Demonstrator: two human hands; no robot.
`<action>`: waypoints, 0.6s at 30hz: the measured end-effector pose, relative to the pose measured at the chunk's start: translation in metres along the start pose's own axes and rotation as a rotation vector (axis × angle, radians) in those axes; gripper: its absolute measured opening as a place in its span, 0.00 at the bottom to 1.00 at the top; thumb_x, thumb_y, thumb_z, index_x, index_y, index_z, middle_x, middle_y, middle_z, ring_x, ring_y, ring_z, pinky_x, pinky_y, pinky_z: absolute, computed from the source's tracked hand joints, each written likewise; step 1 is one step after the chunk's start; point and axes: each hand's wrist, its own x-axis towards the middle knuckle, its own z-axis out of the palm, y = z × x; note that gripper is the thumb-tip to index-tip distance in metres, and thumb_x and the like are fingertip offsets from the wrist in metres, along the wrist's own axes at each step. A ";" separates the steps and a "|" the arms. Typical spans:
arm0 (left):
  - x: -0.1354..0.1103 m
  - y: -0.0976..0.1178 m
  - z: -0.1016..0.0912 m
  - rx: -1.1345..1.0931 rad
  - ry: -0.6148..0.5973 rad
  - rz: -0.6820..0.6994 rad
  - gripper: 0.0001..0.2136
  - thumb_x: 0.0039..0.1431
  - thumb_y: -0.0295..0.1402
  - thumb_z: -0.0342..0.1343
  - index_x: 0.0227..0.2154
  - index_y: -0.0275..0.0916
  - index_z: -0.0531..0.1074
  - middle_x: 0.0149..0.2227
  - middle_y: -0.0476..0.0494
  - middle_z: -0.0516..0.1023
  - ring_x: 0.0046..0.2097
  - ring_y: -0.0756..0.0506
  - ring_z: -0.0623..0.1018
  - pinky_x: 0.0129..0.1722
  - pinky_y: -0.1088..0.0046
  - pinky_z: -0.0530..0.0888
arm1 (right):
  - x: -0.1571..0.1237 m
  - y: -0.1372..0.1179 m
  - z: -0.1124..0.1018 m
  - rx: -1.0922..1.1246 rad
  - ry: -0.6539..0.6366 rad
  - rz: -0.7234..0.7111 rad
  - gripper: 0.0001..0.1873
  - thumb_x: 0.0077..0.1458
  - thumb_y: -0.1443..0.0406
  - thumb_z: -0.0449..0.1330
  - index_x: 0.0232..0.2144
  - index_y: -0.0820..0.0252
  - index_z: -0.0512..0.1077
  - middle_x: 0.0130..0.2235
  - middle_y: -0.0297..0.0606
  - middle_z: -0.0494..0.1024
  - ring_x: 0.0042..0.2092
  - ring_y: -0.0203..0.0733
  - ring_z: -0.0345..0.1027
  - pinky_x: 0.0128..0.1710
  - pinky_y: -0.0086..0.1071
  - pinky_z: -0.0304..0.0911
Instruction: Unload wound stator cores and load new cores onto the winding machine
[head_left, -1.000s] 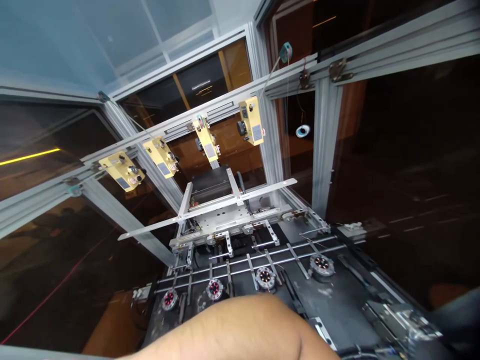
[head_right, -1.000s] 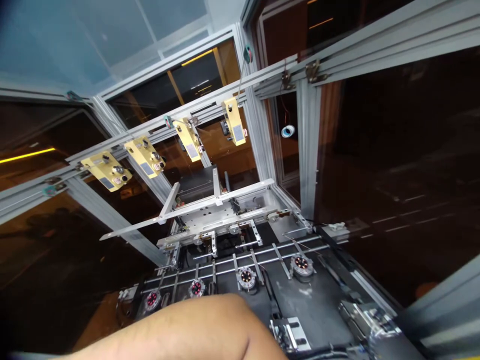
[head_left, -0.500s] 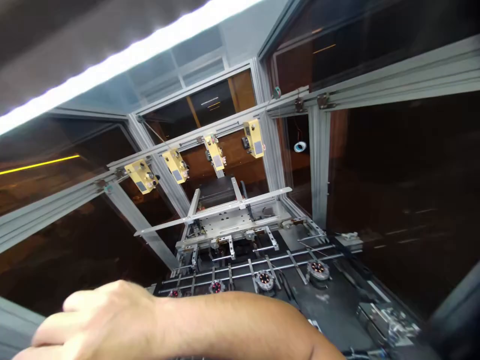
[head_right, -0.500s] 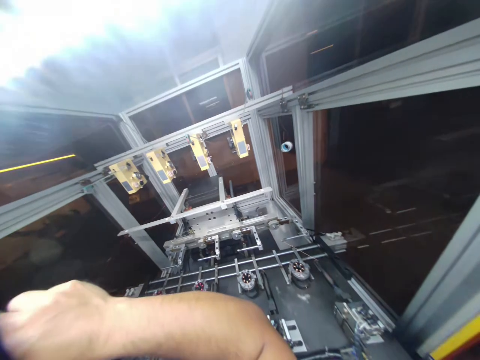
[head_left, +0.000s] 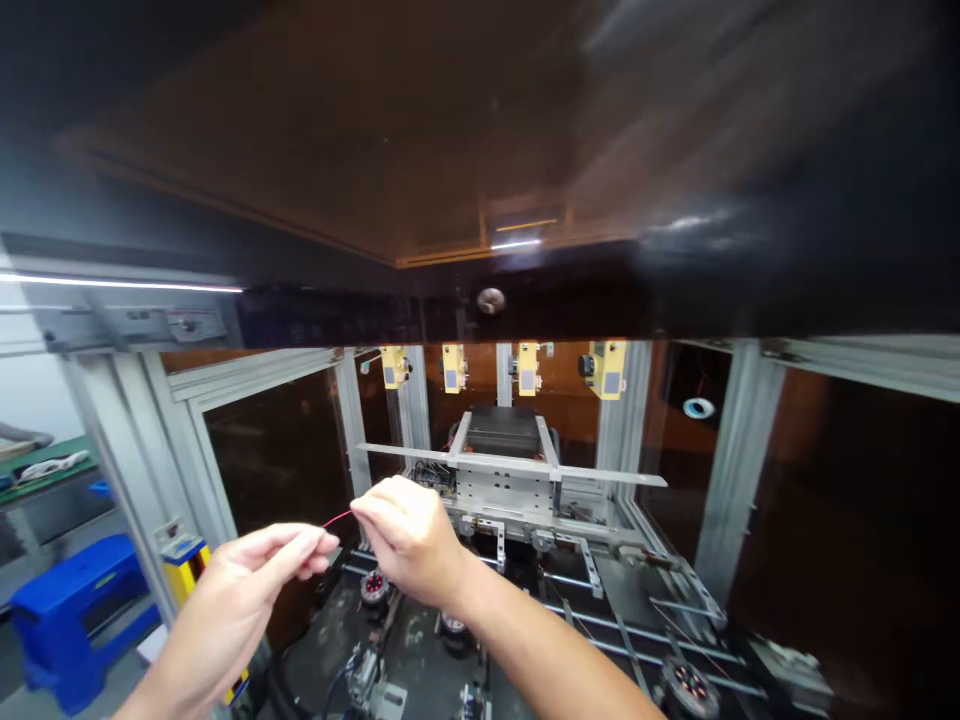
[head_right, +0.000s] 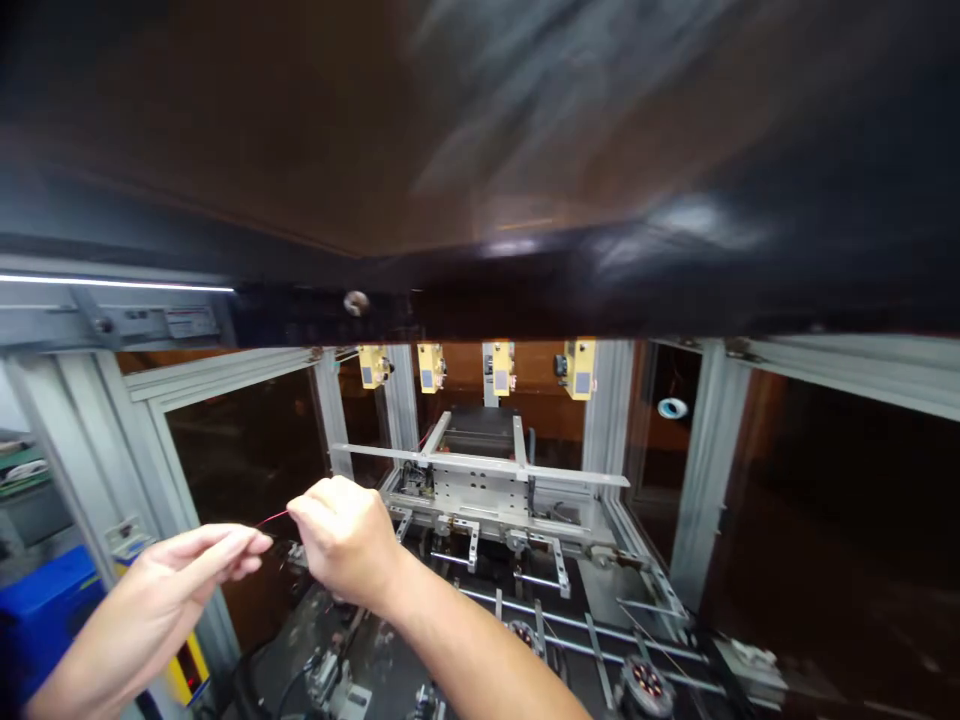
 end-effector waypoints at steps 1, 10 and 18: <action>-0.001 -0.002 0.004 0.030 0.069 0.020 0.18 0.49 0.52 0.64 0.30 0.43 0.83 0.33 0.41 0.85 0.35 0.42 0.83 0.37 0.72 0.82 | 0.000 -0.002 0.000 0.007 0.035 0.004 0.09 0.63 0.71 0.53 0.37 0.63 0.73 0.33 0.39 0.78 0.35 0.37 0.70 0.36 0.29 0.68; -0.006 -0.012 0.014 0.311 0.251 0.588 0.04 0.55 0.37 0.63 0.28 0.46 0.82 0.33 0.52 0.85 0.33 0.47 0.84 0.40 0.82 0.80 | 0.010 -0.022 -0.003 -0.056 -0.075 -0.102 0.12 0.63 0.71 0.48 0.36 0.61 0.72 0.31 0.37 0.76 0.30 0.37 0.64 0.28 0.30 0.62; 0.003 -0.021 0.022 0.285 0.309 0.461 0.07 0.57 0.43 0.62 0.34 0.50 0.82 0.36 0.55 0.85 0.38 0.46 0.84 0.46 0.76 0.79 | 0.002 -0.011 -0.002 -0.054 0.088 0.032 0.11 0.61 0.73 0.51 0.33 0.61 0.72 0.27 0.38 0.75 0.29 0.37 0.66 0.28 0.30 0.63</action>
